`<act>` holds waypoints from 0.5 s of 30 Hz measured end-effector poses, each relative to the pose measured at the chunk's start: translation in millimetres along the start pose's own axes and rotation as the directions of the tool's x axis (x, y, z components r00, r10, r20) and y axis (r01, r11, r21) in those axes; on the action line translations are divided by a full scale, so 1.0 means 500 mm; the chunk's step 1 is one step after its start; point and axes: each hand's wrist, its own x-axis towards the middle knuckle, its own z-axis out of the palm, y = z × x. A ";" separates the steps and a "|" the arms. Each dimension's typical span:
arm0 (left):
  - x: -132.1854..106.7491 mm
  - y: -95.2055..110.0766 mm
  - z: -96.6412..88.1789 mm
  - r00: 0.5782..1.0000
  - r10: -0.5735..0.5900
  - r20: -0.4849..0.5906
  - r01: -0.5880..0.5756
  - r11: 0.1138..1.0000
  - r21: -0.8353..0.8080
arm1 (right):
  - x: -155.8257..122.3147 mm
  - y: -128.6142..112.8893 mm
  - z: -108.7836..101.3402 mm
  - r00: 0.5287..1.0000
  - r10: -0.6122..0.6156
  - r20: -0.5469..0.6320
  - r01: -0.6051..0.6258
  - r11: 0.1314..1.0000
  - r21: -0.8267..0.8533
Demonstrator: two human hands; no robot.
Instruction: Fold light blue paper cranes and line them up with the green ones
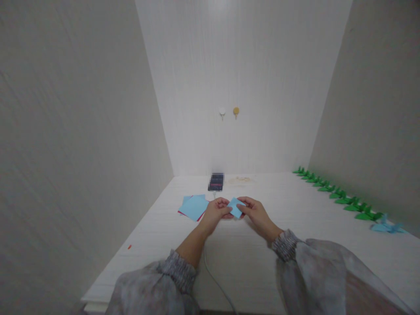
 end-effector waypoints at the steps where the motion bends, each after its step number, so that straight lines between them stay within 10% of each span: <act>1: -0.001 0.000 0.001 1.000 -0.010 0.013 0.010 1.000 0.013 | 0.000 0.001 0.000 1.000 0.003 -0.002 -0.003 1.000 0.000; 15: 0.001 0.001 -0.003 1.000 0.004 -0.005 -0.004 1.000 0.022 | -0.006 -0.023 0.007 0.999 0.021 -0.027 -0.022 0.999 -0.035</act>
